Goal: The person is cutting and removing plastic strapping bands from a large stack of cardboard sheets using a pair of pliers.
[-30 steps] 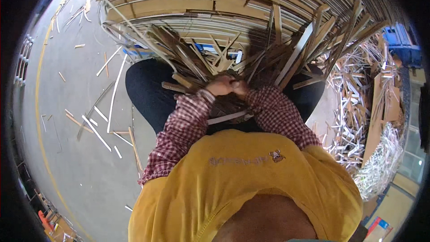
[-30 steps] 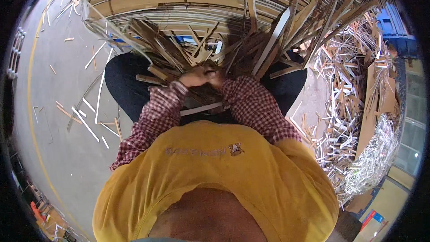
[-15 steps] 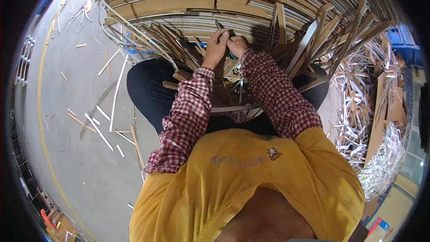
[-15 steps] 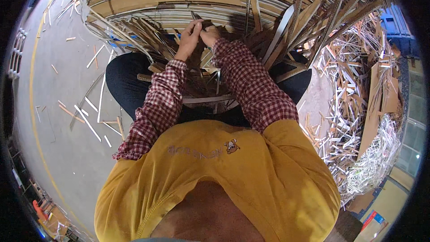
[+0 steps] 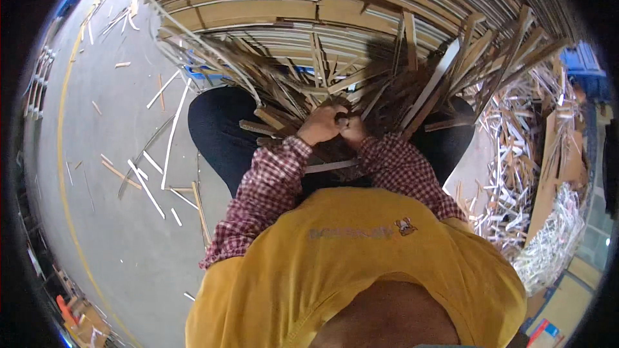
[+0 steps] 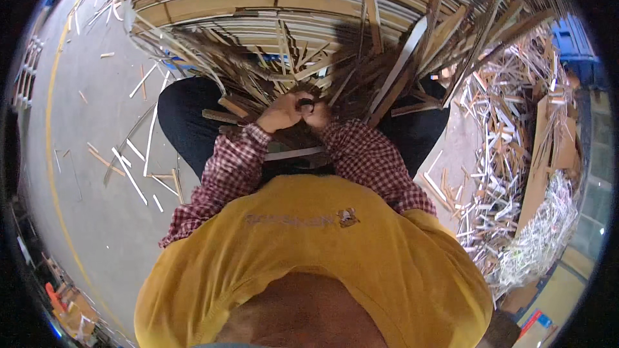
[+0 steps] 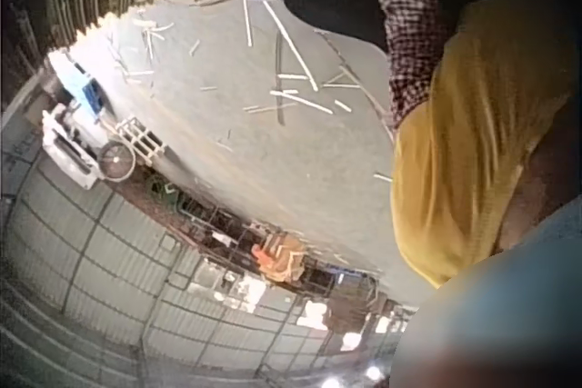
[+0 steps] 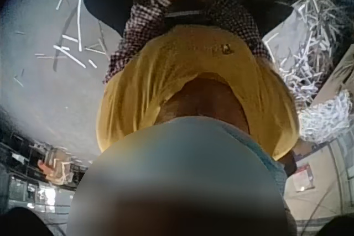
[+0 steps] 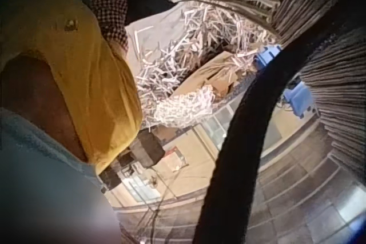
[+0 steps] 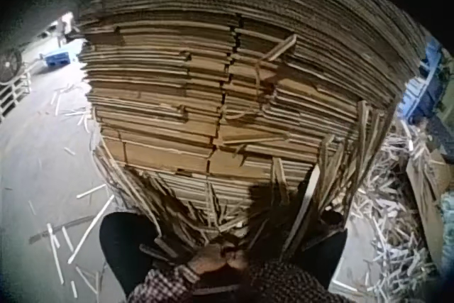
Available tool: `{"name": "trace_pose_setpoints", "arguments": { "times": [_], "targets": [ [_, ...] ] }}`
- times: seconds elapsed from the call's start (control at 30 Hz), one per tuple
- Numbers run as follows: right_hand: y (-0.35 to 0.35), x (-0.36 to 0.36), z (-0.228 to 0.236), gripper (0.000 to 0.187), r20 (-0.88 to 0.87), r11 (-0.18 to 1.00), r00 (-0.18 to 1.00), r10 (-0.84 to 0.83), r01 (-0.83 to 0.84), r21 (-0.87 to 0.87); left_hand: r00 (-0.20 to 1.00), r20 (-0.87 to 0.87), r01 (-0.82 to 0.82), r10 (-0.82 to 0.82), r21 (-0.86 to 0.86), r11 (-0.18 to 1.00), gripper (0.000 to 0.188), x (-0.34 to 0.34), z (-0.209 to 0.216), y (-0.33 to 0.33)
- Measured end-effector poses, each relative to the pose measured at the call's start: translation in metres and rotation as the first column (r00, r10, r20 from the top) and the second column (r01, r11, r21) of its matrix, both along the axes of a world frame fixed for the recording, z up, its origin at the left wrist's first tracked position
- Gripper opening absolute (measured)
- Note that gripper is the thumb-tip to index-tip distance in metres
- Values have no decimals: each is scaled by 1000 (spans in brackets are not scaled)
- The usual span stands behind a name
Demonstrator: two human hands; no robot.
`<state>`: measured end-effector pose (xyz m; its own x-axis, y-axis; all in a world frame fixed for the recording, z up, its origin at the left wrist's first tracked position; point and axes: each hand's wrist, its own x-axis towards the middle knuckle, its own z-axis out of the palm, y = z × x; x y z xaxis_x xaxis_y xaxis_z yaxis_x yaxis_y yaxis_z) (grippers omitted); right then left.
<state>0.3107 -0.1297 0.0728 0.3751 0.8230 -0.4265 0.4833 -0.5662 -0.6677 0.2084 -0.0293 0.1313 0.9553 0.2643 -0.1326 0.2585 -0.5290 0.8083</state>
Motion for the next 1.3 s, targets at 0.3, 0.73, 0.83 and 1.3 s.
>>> {"name": "trace_pose_setpoints", "arguments": {
  "times": [0.3, 0.73, 0.83, 1.3],
  "targets": [
    [-48, 47, 56, 41, -56, 953, 988, 143, -153, -263, 791, 25, -538, 611, -448, 714, 38, 31, -83, 24],
    [109, 52, 34, 48, -110, 938, 940, -321, 332, 100, 664, 252, -429, 704, -642, 635, 33, 45, -29, 44],
    [117, 51, 30, 48, -106, 935, 945, -308, 321, 151, 621, 313, -465, 718, -590, 660, 36, 51, -38, 53],
    [-33, 37, 12, 48, -529, 970, 841, -112, -23, -243, 926, 103, -339, 364, -200, 919, 44, 3, 4, -5]
  ]
}}
